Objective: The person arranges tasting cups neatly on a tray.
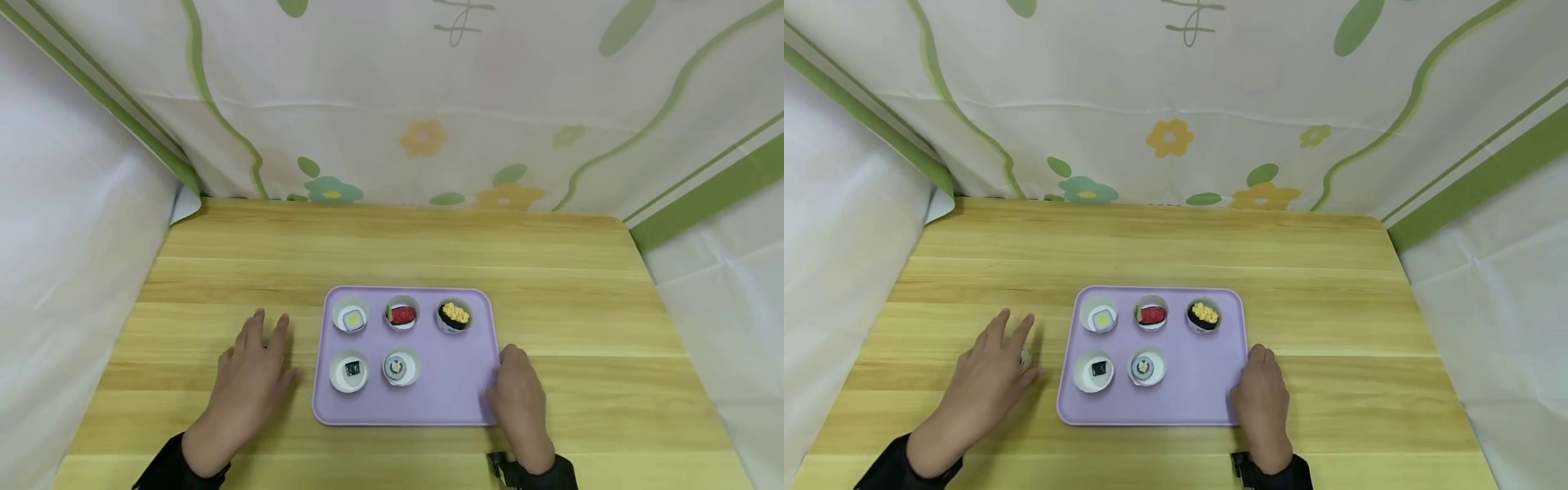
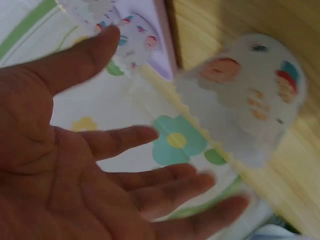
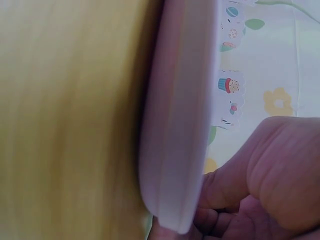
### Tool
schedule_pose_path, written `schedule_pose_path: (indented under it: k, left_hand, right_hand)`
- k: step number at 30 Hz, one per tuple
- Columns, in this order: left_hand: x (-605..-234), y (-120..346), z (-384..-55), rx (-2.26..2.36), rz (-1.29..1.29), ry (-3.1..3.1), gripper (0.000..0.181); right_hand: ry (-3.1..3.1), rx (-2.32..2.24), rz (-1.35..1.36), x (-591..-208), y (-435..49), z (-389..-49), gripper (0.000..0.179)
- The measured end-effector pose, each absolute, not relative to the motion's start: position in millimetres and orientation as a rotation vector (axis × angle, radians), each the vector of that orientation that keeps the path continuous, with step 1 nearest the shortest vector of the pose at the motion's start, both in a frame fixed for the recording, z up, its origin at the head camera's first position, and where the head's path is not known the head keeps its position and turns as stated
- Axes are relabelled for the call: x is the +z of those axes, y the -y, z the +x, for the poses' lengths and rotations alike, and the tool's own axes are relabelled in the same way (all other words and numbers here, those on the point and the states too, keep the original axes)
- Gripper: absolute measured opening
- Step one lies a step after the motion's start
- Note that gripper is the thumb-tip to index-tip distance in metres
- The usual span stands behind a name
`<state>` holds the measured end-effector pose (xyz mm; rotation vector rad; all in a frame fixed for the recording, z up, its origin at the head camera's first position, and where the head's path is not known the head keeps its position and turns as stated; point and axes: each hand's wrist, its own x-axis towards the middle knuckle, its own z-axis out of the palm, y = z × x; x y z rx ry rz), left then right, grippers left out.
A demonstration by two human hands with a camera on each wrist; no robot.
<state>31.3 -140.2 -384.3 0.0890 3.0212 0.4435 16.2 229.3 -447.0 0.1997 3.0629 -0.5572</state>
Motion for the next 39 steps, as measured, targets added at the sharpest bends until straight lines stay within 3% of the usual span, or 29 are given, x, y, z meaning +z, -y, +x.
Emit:
schedule_pose_path:
  k: [4, 9, 13, 26, 39]
  left_hand:
    - [-387, 145, 34, 0.425, 0.091, -3.016, 0.076]
    - [-391, 147, 33, 0.4, 0.196, -3.106, 0.049]
    - [-392, 148, 32, 0.375, 0.23, -3.116, 0.038]
    - [-380, 140, 18, 0.381, 0.371, -3.235, 0.038]
    - [-352, 101, -3, 0.361, 0.487, -3.247, 0.043]
  right_hand:
    - [-3.072, -0.553, 0.205, -446, -230, 17, 0.014]
    - [-3.071, -0.562, 0.21, -446, -230, 18, 0.014]
    - [-3.059, -0.569, 0.217, -446, -230, 18, 0.013]
    - [-3.036, -0.593, 0.235, -445, -230, 17, 0.011]
    - [-3.048, -0.587, 0.22, -444, -227, 18, 0.011]
